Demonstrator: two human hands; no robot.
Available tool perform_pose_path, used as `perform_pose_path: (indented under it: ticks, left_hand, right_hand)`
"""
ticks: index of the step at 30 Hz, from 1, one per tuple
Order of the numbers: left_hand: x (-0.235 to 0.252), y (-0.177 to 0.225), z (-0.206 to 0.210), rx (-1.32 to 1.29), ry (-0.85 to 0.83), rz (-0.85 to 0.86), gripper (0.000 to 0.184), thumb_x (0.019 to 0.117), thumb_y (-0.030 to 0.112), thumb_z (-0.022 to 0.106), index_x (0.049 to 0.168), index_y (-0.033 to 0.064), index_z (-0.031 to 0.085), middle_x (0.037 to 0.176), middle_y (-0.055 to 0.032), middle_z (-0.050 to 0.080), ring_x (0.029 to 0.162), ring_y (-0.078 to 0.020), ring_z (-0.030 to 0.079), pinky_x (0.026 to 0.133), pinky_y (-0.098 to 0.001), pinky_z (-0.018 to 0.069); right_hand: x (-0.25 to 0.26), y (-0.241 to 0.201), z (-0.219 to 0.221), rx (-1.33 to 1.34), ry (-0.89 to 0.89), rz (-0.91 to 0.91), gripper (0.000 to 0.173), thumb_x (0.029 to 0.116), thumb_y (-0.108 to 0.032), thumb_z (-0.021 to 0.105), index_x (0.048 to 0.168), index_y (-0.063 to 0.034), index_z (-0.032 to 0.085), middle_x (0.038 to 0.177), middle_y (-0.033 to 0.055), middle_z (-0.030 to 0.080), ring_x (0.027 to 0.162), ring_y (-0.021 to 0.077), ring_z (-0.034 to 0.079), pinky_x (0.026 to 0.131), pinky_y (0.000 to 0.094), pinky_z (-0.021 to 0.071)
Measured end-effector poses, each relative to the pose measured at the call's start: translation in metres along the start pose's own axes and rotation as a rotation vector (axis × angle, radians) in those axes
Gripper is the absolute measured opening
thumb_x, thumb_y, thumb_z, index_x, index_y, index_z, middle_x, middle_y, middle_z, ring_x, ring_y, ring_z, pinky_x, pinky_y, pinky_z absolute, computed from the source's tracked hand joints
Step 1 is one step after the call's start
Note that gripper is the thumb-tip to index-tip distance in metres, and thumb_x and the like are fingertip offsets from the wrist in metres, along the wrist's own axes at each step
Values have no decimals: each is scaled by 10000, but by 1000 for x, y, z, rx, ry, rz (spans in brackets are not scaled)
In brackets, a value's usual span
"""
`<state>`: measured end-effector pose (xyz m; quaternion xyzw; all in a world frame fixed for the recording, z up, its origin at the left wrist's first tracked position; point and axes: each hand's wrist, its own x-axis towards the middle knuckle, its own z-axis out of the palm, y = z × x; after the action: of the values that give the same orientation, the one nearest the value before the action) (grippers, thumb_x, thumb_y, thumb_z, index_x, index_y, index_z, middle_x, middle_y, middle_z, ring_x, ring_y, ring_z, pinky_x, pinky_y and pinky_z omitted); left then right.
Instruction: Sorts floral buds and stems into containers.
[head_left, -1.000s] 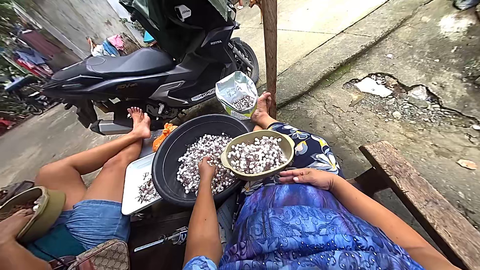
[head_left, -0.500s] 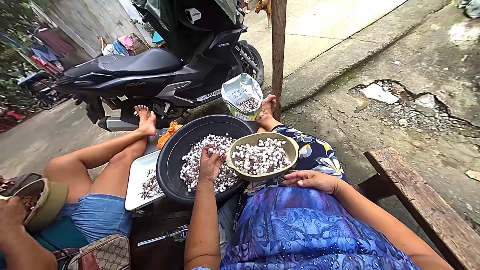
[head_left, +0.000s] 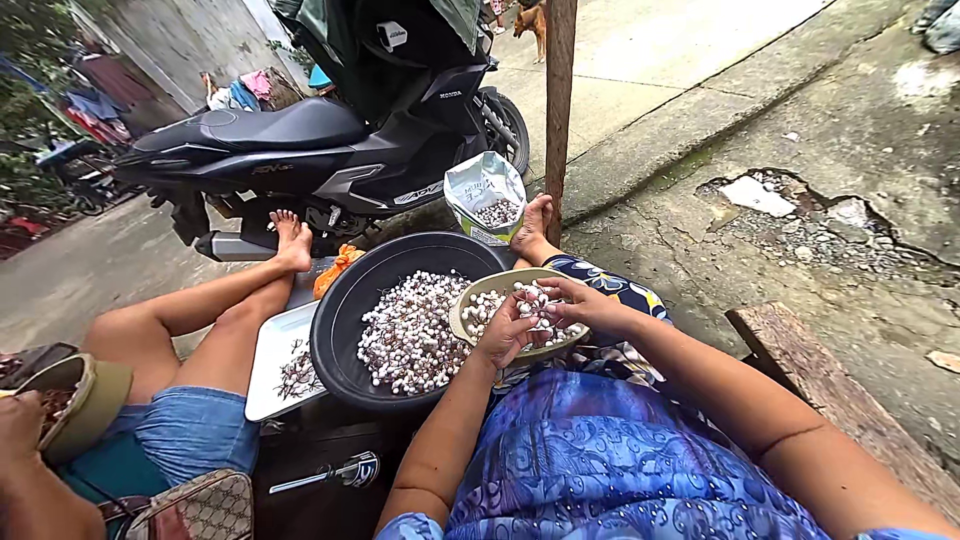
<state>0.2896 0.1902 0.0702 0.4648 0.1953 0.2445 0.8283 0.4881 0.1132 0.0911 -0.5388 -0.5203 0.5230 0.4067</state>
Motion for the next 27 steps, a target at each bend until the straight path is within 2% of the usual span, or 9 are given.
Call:
perform_pose_path:
  ticks: [3, 8, 12, 13, 15, 18, 22, 24, 27]
  left_hand:
    - [-4, 3, -2, -36, 47, 9, 391, 924, -64, 501, 1275, 87, 419, 1144, -103, 651, 938, -252, 709, 774, -425, 623]
    - [-10, 4, -3, 22, 150, -20, 275, 1000, -54, 465, 1241, 77, 442, 1060, -91, 661, 876, -209, 705, 726, -368, 615]
    - [-11, 3, -5, 14, 202, -26, 257, 1009, -59, 458, 1234, 66, 459, 1029, -94, 649, 845, -193, 694, 714, -340, 607]
    - [-11, 4, -5, -6, 223, -23, 245, 1016, -59, 446, 1225, 68, 462, 1011, -91, 645, 831, -186, 690, 721, -333, 604]
    - [-11, 6, -2, -48, 247, -14, 240, 1028, -60, 419, 1217, 78, 475, 972, -81, 648, 802, -175, 686, 735, -323, 603]
    - [-12, 9, 1, -58, 233, -10, 271, 1034, -51, 395, 1230, 106, 496, 989, -72, 656, 823, -180, 695, 746, -330, 607]
    - [-12, 12, 4, -16, 194, -11, 286, 1022, -40, 420, 1224, 133, 527, 1050, -71, 666, 898, -199, 708, 789, -364, 617]
    - [-13, 12, 6, 6, 164, 2, 294, 1012, -43, 441, 1223, 144, 526, 1061, -64, 663, 925, -200, 703, 838, -392, 608]
    - [-13, 10, 10, 85, 157, 38, 317, 987, -81, 484, 1206, 144, 527, 1055, -36, 652, 899, -166, 694, 839, -374, 607]
  right_hand:
    - [11, 9, 15, 29, 103, -34, 407, 1030, -145, 594, 1407, -16, 511, 1198, 144, 638, 908, 158, 693, 788, 324, 600]
    - [5, 26, 43, 155, 275, -25, 367, 1017, -100, 591, 1359, 23, 536, 1223, 158, 628, 928, 166, 690, 795, 320, 596]
    - [-2, 32, 44, 229, 403, -37, 245, 1020, -51, 557, 1238, 51, 598, 1165, 147, 641, 883, 146, 683, 800, 301, 588]
    - [-2, 33, 42, 253, 452, -51, 236, 1021, -46, 558, 1231, 52, 602, 1141, 146, 654, 880, 147, 684, 809, 308, 585]
    - [-3, 35, 38, 261, 517, -93, 259, 1018, -33, 565, 1265, 35, 606, 1179, 146, 658, 910, 161, 693, 846, 334, 589]
    - [-7, 36, 34, 184, 512, -129, 322, 1024, -35, 569, 1343, -13, 606, 1367, 131, 611, 1003, 167, 685, 908, 366, 572]
    - [-10, 42, 35, 119, 467, -175, 313, 1032, -52, 550, 1333, -4, 624, 1345, 126, 648, 1106, 148, 663, 967, 352, 536]
    - [-9, 42, 35, 126, 462, -197, 288, 1026, -59, 560, 1298, -6, 640, 1309, 112, 665, 1083, 138, 665, 951, 341, 540]
    - [-12, 37, 38, 88, 414, -266, 336, 1013, -90, 612, 1343, -28, 603, 1330, 95, 646, 1020, 120, 682, 916, 318, 565]
